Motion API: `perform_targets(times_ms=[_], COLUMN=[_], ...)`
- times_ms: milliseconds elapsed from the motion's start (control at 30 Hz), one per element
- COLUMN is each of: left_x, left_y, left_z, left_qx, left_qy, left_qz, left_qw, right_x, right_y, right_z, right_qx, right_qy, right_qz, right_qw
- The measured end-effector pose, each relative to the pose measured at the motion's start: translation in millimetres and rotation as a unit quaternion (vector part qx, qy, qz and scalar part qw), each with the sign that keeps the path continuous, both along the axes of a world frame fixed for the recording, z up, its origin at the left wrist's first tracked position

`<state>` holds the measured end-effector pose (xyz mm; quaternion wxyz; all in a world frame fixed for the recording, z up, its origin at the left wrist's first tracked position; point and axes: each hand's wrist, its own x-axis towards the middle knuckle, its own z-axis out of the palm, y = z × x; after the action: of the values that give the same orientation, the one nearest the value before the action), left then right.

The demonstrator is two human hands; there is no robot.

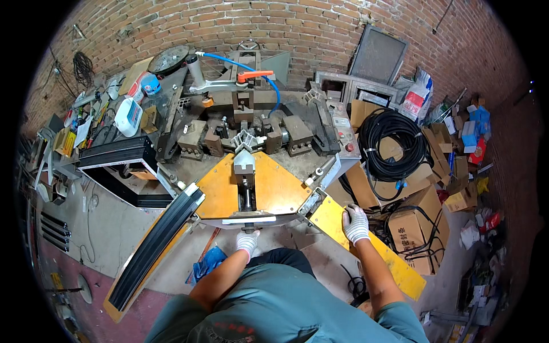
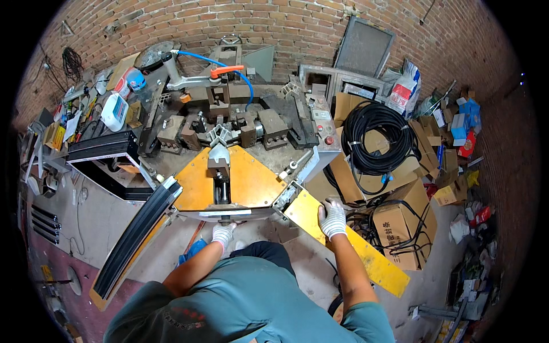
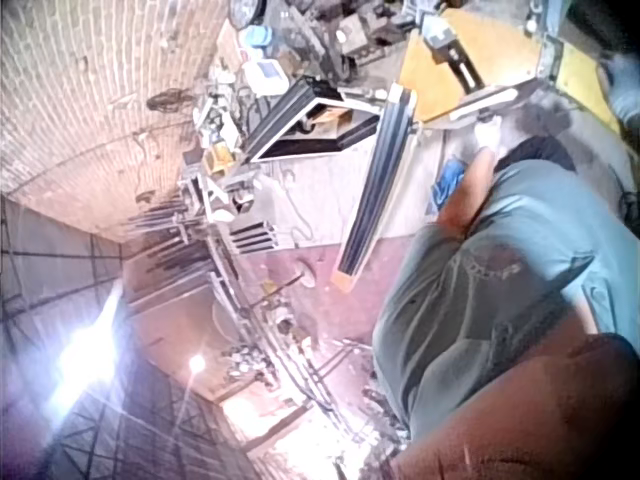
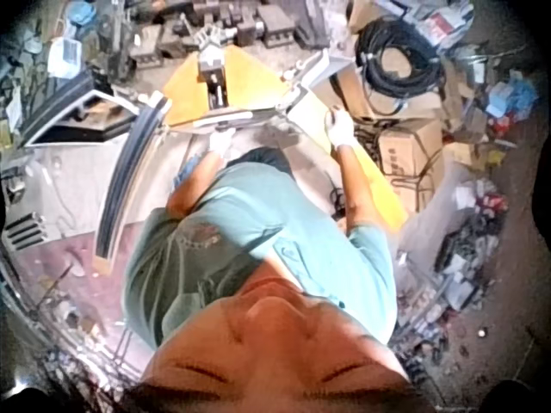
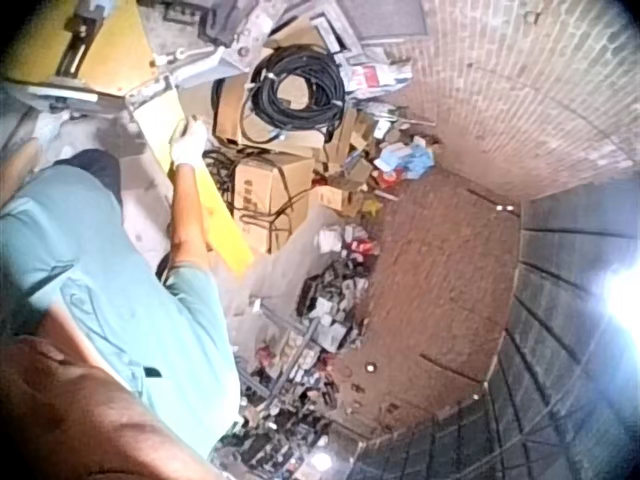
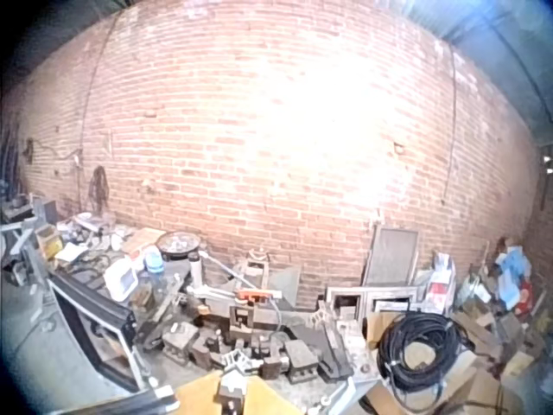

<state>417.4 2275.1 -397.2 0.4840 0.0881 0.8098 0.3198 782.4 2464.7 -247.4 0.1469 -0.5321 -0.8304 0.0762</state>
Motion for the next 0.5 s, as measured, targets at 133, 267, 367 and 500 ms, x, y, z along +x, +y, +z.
perform_targets(times_ms=[133,267,367,500], left_x=[-18,-8,5,-11], left_y=[-13,-6,0,2], left_z=[12,2,-7,-21], left_qx=[0.129,0.066,-0.006,-0.026], left_qy=[-0.341,-0.236,-0.019,-0.126], left_qz=[0.051,0.074,0.068,0.043], left_qw=[0.93,0.967,0.997,0.991], right_x=[7,6,3,2], right_y=[-2,-3,-2,-1], right_z=[-1,-1,0,0], right_qx=[0.008,0.004,-0.003,-0.001], right_qy=[-0.005,0.0,0.011,0.021], right_qz=[-0.008,-0.009,-0.007,-0.002], right_qw=[1.0,1.0,1.0,1.0])
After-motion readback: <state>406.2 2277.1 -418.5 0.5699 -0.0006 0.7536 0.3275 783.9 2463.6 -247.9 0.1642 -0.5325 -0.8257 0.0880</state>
